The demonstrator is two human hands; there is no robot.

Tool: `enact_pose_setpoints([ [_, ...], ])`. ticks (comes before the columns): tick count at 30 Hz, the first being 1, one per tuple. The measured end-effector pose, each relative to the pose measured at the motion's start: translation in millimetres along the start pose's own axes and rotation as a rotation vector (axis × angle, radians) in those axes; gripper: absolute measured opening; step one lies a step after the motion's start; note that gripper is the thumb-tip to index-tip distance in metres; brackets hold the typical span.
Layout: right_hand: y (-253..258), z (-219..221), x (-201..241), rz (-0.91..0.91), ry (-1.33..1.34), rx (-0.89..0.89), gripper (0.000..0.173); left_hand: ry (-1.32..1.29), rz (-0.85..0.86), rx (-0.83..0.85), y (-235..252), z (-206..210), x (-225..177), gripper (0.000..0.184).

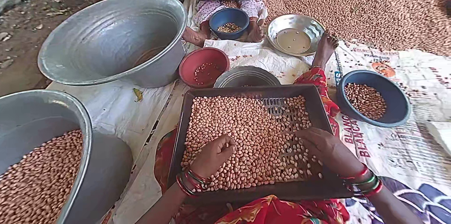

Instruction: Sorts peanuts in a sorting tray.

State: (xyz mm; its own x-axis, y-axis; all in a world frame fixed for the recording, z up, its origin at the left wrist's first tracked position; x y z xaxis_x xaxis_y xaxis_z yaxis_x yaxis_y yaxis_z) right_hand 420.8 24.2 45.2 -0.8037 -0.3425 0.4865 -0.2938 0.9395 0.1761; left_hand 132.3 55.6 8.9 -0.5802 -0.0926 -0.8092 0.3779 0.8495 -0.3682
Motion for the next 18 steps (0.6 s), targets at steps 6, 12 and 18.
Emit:
enact_pose_setpoints([
  [6, -3, 50, 16, -0.034, -0.061, 0.135, 0.015, -0.727, 0.038, 0.265, 6, 52, -16, 0.021],
  [12, 3, 75, 27, -0.078, -0.252, 0.092, 0.008, 0.175, 0.044, 0.444, 13, 81, -38, 0.031],
  [18, 4, 69, 22, 0.018, -0.138, 0.259, 0.017, 0.555, 0.030, 0.591, 7, 98, -39, 0.037],
])
Point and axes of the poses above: each hand's wrist, its own y-axis towards the middle knuckle, its own z-axis out of the palm, x = y × z, the point moved 7 cm from there along y, towards the middle knuckle, and after that the axes turned 1 degree about y, right-handed, at the moved point
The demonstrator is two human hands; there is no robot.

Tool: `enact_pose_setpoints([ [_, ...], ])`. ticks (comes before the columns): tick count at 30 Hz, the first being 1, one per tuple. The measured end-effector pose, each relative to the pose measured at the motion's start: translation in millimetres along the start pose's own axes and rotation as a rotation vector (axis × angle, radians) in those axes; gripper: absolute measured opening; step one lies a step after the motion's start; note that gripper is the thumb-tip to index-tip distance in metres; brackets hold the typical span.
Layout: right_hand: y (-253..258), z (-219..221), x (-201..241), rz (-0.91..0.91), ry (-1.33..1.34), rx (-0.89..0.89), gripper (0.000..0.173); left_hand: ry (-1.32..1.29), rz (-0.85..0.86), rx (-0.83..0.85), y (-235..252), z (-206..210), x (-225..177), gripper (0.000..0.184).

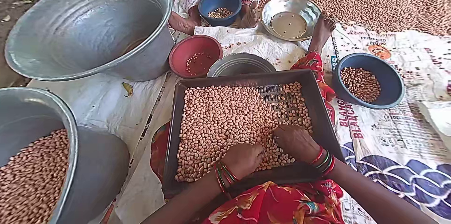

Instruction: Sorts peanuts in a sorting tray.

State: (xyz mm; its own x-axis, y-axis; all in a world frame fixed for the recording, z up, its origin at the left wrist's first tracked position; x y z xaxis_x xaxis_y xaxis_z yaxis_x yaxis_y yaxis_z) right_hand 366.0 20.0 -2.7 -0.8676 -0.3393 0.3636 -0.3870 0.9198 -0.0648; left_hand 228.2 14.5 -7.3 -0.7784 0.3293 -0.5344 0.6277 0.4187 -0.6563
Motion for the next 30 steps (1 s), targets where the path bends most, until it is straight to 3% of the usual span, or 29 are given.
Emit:
enact_pose_setpoints([
  [3, -6, -17, -6, 0.119, 0.215, 0.138, 0.021, 0.058, -0.060, -0.121, -3, -6, 8, 0.037],
  [5, -10, -18, 6, 0.036, 0.286, 0.155, 0.021, 0.056, -0.089, -0.194, -7, -12, 18, 0.037],
  [8, -12, 7, 35, -0.082, 0.209, 0.348, 0.023, 0.056, -0.099, -0.262, -12, -17, 27, 0.035],
  [10, -10, 24, 47, -0.142, 0.088, 0.385, 0.021, 0.054, -0.072, -0.295, -16, -17, 28, 0.035],
  [13, -5, 30, 56, -0.182, -0.016, 0.356, 0.017, 0.074, -0.034, -0.242, -17, -9, 23, 0.035],
  [15, -5, 34, 58, -0.104, -0.022, 0.560, 0.021, 0.169, -0.088, -0.151, -13, 0, 20, 0.035],
  [17, -6, 35, 57, -0.063, -0.024, 0.639, 0.022, 0.260, -0.152, -0.105, -9, 5, 15, 0.034],
  [21, -6, 35, 57, 0.006, -0.021, 0.718, 0.023, 0.321, -0.122, -0.196, -9, 8, 11, 0.029],
  [24, -4, 36, 55, 0.029, -0.017, 0.673, 0.024, 0.365, -0.020, -0.354, -8, 10, 15, 0.024],
  [27, -4, 36, 48, 0.005, -0.060, 0.411, 0.022, 0.468, 0.114, -0.615, -11, 15, 15, 0.016],
  [30, -6, 35, 47, 0.019, -0.020, 0.449, 0.023, 0.496, 0.212, -0.849, -13, 18, 16, 0.019],
])
Point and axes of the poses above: each hand's wrist, its own y-axis towards the middle knuckle, its own z-axis out of the palm, x = y × z, the point moved 7 cm from there along y, towards the middle knuckle, and after that the axes turned 1 degree about y, right-handed, at the moved point
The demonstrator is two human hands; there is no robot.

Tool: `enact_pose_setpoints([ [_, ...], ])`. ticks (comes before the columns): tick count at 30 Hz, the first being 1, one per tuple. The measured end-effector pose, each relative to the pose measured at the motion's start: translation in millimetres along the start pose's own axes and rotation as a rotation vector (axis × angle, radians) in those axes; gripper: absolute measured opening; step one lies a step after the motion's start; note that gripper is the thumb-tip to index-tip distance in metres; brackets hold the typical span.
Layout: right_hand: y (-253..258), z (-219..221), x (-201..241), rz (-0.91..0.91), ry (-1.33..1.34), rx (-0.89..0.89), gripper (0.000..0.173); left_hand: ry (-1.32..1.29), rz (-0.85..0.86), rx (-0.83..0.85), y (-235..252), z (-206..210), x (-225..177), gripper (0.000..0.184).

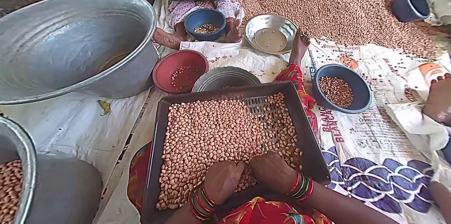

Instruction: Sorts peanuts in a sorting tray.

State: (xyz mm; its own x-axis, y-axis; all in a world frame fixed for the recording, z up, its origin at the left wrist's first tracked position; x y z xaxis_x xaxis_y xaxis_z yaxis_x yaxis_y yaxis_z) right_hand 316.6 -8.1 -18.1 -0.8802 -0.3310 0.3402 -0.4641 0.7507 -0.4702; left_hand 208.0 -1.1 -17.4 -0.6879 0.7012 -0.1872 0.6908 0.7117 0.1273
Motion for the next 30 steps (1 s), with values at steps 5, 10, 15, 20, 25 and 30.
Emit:
enact_pose_setpoints([
  [5, -23, -38, 6, -0.259, 0.055, -0.702, 0.017, -0.843, -0.460, 0.372, 16, -10, 16, 0.032],
  [10, -44, -93, -15, -0.118, 0.164, -0.602, 0.024, -1.782, -0.894, 0.572, 20, 18, -9, 0.051],
  [15, -35, -79, -88, 0.287, -0.063, -0.375, 0.022, -1.693, -0.861, 0.500, 40, 8, -9, 0.031],
  [20, -24, -56, -90, 0.490, -0.057, -0.114, 0.031, -1.710, -0.867, 0.420, 51, 11, -9, 0.032],
  [25, -24, -49, -92, 0.506, -0.072, -0.150, 0.032, -1.731, -0.893, 0.438, 42, 20, -7, 0.032],
  [30, -39, -73, -38, -0.006, 0.153, -0.436, 0.020, -1.710, -0.894, 0.639, 37, 26, -16, 0.049],
])
Point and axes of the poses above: each hand's wrist, its own y-axis towards the middle knuckle, its own z-axis out of the palm, x = y × z, the point moved 7 cm from there along y, towards the middle knuckle, and after that the axes turned 1 degree about y, right-handed, at the moved point
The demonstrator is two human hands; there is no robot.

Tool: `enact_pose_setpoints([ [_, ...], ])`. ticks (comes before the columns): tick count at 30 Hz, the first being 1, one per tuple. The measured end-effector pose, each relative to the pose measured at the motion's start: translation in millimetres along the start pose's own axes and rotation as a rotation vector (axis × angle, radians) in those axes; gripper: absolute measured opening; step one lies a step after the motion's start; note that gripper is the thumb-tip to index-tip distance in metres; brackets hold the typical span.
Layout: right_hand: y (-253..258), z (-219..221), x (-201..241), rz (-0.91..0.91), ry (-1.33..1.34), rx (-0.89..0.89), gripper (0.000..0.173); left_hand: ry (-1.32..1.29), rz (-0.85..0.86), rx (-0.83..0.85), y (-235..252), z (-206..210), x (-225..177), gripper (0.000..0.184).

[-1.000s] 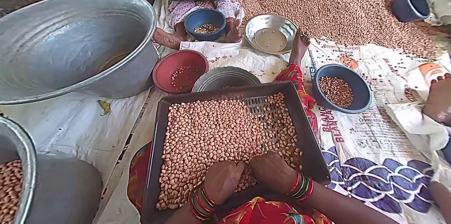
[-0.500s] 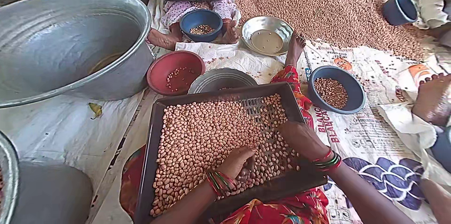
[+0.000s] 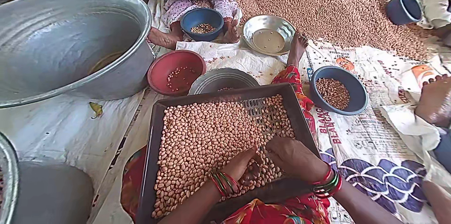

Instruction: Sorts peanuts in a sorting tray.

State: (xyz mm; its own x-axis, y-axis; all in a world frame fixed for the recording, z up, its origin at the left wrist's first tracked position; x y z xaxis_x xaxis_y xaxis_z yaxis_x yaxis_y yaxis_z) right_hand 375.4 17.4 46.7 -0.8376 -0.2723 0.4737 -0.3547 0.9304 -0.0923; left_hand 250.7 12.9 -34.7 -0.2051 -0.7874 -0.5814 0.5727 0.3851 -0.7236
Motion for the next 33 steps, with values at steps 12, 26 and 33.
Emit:
enact_pose_setpoints([
  [12, 71, 34, -27, 0.221, 0.034, 0.236, 0.058, -0.391, 0.492, -0.236, -16, -37, -40, 0.048],
  [26, -9, -34, -62, -0.112, -0.348, -0.248, 0.011, 0.409, 0.450, -0.164, -5, -19, -48, 0.018],
  [33, -26, 6, -71, 0.109, -0.450, 0.114, 0.017, 1.448, 0.332, 0.087, 44, 67, -61, 0.037],
])
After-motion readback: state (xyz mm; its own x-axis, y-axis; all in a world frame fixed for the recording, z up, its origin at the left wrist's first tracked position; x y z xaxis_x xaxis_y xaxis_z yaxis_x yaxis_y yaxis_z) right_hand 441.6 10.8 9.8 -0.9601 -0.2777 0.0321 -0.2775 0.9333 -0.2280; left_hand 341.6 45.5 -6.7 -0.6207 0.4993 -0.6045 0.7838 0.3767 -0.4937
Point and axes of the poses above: each hand's wrist, its own y-axis towards the middle knuckle, its own z-axis out of the palm, x = y × z, the point moved 7 cm from there along y, towards the middle knuckle, and after that the axes turned 1 degree about y, right-handed, at the moved point
